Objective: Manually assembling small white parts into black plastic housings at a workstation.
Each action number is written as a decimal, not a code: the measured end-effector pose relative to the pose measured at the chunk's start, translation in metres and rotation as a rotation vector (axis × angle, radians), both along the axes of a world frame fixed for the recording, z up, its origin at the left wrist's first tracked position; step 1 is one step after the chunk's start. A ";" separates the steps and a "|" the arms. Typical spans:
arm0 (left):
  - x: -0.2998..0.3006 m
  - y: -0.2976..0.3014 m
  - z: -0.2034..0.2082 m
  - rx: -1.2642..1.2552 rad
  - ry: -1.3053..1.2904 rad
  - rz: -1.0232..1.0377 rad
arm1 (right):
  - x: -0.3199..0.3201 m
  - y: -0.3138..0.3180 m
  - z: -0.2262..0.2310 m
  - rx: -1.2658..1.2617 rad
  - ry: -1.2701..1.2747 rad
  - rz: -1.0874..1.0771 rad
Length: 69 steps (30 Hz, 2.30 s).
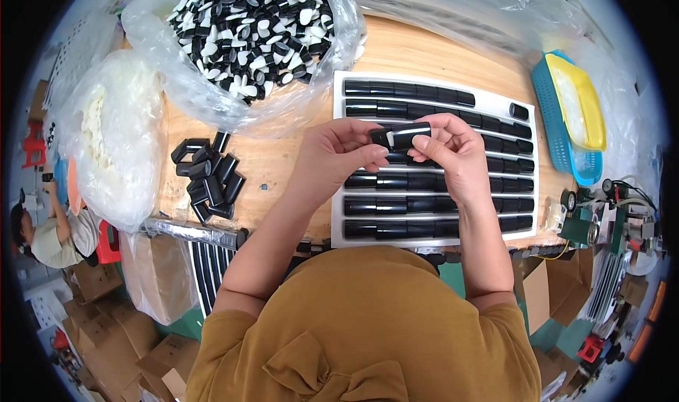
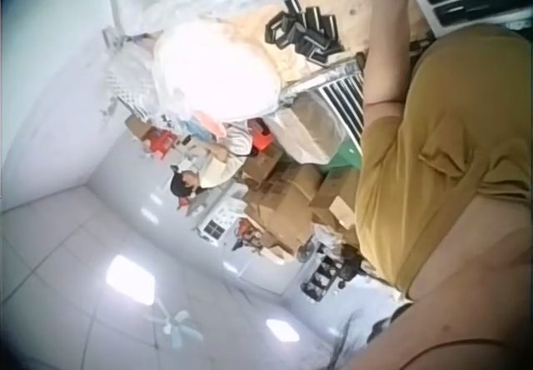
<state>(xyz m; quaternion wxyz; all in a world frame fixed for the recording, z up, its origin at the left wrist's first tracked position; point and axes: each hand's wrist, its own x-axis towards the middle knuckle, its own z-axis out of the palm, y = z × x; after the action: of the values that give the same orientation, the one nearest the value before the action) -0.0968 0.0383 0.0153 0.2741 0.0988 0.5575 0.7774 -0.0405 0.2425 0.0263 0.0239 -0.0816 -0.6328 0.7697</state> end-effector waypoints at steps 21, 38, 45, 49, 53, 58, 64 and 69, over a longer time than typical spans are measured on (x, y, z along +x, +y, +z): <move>0.008 -0.001 0.015 -0.085 0.093 -0.052 | 0.015 -0.013 0.005 0.118 0.063 0.015; 0.007 -0.006 0.006 -0.174 0.099 -0.084 | 0.019 -0.023 -0.007 0.045 -0.040 -0.011; -0.010 -0.029 -0.015 -0.169 -0.014 -0.120 | -0.009 -0.027 -0.012 0.059 -0.112 0.123; -0.003 -0.057 -0.032 -0.203 -0.027 -0.051 | -0.022 -0.048 -0.026 0.168 -0.065 0.250; 0.008 -0.088 -0.063 -0.499 0.158 0.143 | -0.034 -0.094 -0.026 0.894 0.370 0.271; 0.002 -0.099 -0.057 -0.466 0.335 0.670 | -0.031 -0.137 -0.066 1.023 0.497 0.429; -0.009 -0.059 -0.039 -0.884 1.033 0.466 | -0.017 -0.156 -0.092 0.920 0.523 0.387; -0.011 -0.049 -0.071 -0.789 1.003 0.288 | -0.019 -0.151 -0.100 0.675 0.397 0.374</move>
<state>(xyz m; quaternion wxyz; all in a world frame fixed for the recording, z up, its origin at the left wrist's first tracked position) -0.1078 -0.0111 -0.0560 -0.1103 0.2658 0.8689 0.4028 -0.0594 0.0916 -0.0741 0.0305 0.1967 -0.8361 0.5112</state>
